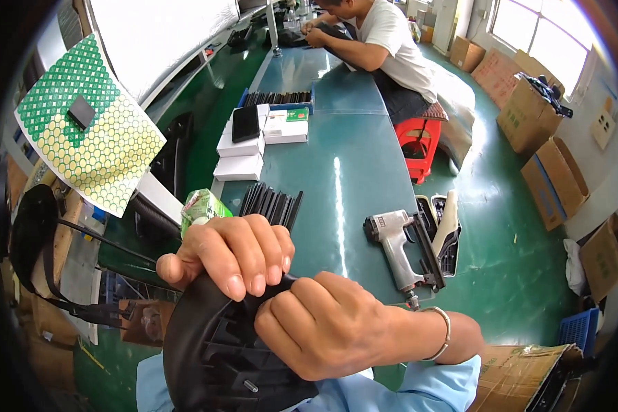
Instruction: Assembling a padded seat cover to its base using a pneumatic staple gun.
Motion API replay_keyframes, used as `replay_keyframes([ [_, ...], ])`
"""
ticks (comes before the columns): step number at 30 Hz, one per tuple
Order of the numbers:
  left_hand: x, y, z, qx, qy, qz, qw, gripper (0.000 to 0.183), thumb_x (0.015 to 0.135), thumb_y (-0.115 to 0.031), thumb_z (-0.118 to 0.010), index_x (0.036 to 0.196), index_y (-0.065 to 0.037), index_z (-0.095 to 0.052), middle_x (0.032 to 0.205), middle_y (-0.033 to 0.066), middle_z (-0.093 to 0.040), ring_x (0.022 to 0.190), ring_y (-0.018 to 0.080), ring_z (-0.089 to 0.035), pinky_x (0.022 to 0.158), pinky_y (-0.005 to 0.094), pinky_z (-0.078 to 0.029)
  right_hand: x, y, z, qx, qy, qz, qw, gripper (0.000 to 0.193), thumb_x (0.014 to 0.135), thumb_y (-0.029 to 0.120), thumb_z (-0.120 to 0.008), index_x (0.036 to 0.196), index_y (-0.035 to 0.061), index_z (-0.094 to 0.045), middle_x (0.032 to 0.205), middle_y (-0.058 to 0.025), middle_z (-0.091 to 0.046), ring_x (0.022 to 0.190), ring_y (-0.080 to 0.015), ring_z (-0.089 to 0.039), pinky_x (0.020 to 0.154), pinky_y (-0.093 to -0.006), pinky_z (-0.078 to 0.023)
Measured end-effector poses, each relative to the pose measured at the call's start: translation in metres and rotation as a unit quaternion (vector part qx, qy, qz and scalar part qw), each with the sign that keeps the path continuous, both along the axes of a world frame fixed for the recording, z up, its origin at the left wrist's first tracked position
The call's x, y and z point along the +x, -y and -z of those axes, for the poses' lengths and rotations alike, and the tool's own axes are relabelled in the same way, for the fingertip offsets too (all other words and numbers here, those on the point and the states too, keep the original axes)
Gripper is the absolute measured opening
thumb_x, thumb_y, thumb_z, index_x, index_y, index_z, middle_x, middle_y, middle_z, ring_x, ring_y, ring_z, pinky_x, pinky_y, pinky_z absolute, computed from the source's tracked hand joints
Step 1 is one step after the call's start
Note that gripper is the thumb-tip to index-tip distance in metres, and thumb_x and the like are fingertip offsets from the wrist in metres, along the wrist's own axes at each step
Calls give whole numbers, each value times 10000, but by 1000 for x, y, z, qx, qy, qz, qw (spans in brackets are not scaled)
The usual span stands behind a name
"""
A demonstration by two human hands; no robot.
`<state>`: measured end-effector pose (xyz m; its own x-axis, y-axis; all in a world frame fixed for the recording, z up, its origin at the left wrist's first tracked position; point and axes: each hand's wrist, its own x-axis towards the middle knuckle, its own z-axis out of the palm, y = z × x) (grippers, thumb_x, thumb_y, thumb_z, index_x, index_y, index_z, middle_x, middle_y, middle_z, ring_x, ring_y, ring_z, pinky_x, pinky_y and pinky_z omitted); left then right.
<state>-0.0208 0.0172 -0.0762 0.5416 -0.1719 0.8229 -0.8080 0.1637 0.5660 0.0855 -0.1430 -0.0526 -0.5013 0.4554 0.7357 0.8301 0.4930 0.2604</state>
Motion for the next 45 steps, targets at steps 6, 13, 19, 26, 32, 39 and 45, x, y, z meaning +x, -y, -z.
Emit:
replay_keyframes([
  [6,6,9,2,-44,0,-8,999,563,809,-501,-432,854,35,-599,807,182,-601,784,280,-540,770,388,-422,4,5,-9,29,37,38,998,84,603,73,-589,629,74,-508,572,7,-353,473,-89,-355,417,-226,-241],
  [13,-4,25,4,-170,-127,25,977,591,740,-533,-546,955,17,-535,813,140,-554,848,244,-501,819,335,-373,0,-5,-17,183,199,65,961,181,600,45,-524,757,127,-562,716,-9,-462,573,-127,-442,432,-235,-285],
  [19,-2,25,9,-165,-89,17,982,592,775,-548,-533,890,29,-596,822,145,-544,794,240,-506,772,329,-394,6,-1,-9,153,133,-65,977,159,627,16,-586,775,73,-583,700,-21,-473,571,-119,-451,437,-223,-325],
  [26,5,5,-5,66,-31,29,997,455,849,-472,-513,762,-43,-635,831,96,-549,723,236,-468,715,379,-326,-2,-8,9,66,-66,-143,985,187,616,21,-673,779,24,-581,725,-72,-552,534,-133,-489,415,-227,-337],
  [32,6,4,-9,65,-45,40,996,362,769,-407,-559,625,-75,-564,632,38,-510,629,212,-463,690,376,-258,-5,1,12,13,-141,80,987,154,567,108,-611,694,96,-526,591,14,-399,486,-101,-407,422,-244,-238],
  [39,11,5,-11,81,-27,37,996,421,735,-461,-491,611,-61,-533,635,56,-491,591,235,-477,695,349,-307,-2,28,36,-71,-206,96,971,224,725,201,-727,743,73,-544,672,-26,-523,508,-124,-452,430,-238,-300],
  [45,8,6,-4,55,-32,-1,998,521,841,-530,-385,615,-92,-556,652,42,-508,749,235,-458,819,420,-290,-9,18,55,35,-145,122,981,287,688,137,-684,917,103,-514,752,-36,-563,527,-129,-467,447,-242,-279],
])
